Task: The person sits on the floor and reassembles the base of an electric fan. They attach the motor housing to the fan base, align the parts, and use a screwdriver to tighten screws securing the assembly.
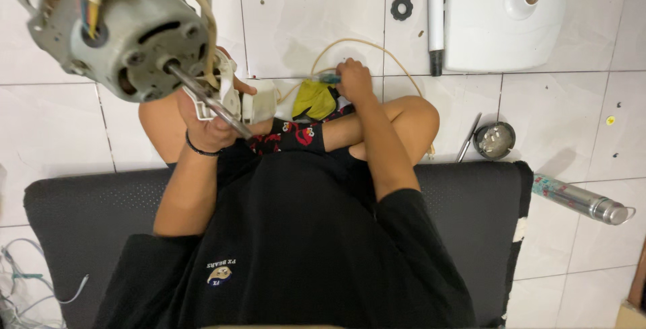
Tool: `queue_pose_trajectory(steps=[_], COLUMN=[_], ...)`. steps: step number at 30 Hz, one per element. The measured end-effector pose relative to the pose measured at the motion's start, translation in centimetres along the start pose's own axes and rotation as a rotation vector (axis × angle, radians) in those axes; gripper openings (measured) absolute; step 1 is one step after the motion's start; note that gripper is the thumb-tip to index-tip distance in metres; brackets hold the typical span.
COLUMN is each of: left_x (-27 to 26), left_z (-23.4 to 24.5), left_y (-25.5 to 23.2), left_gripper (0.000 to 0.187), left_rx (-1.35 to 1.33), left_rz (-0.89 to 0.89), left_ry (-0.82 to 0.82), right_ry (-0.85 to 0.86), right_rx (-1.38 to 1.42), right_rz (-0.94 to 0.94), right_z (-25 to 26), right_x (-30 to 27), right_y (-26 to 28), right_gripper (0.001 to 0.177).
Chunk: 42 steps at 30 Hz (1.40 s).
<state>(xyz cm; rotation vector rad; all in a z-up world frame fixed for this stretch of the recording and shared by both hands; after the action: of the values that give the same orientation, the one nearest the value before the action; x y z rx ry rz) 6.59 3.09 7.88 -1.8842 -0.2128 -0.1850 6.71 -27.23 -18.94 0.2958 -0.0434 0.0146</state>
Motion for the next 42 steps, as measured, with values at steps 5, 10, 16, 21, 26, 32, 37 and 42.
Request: queue_pose_trajectory(steps=[5, 10, 16, 21, 26, 32, 37, 42], left_x=[-0.3, 0.3, 0.6, 0.1, -0.3, -1.2, -0.8, -0.6], left_z=[0.5, 1.0, 0.8, 0.8, 1.5, 1.7, 0.0, -1.9], left_y=[0.5, 0.5, -0.1, -0.3, 0.5, 2.4, 1.8, 0.8], left_gripper=[0.094, 0.088, 0.087, 0.088, 0.092, 0.086, 0.095, 0.097], left_rx=[0.021, -0.019, 0.010, 0.039, 0.085, 0.216, 0.167, 0.163], left_rz=[-0.007, -0.064, -0.089, -0.123, -0.131, 0.055, -0.009, -0.063], left_ry=[0.018, 0.022, 0.002, 0.015, -0.027, -0.009, -0.056, -0.054], right_ry=[0.005, -0.298, -0.220, -0.258, -0.309, -0.393, -0.494, -0.598], right_rx=[0.581, 0.299, 0.199, 0.217, 0.358, 0.680, 1.098, 1.045], right_rz=[-0.385, -0.367, -0.521, -0.487, -0.431, -0.343, -0.469, -0.331], right_z=[5.6, 14.1, 11.9, 11.4, 12.6, 18.5, 22.2, 26.1], right_x=[-3.3, -5.6, -6.3, -6.5, -6.2, -9.0, -13.9, -16.6], right_y=[-5.2, -9.7, -10.6, -11.3, -11.0, -7.6, -4.1, 1.6], right_gripper=[0.033, 0.027, 0.028, 0.029, 0.029, 0.027, 0.025, 0.026])
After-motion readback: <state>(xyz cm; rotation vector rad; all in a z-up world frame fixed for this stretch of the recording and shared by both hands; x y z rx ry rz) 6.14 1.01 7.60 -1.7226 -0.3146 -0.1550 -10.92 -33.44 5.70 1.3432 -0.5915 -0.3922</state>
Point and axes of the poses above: each hand's wrist, its own x-axis towards the middle knuckle, its own z-axis out of the back of the hand, y = z × x, the point moved 9 cm from there along x, towards the middle knuckle, and after that the axes turned 15 degrees about -y, right-handed, at the moved point
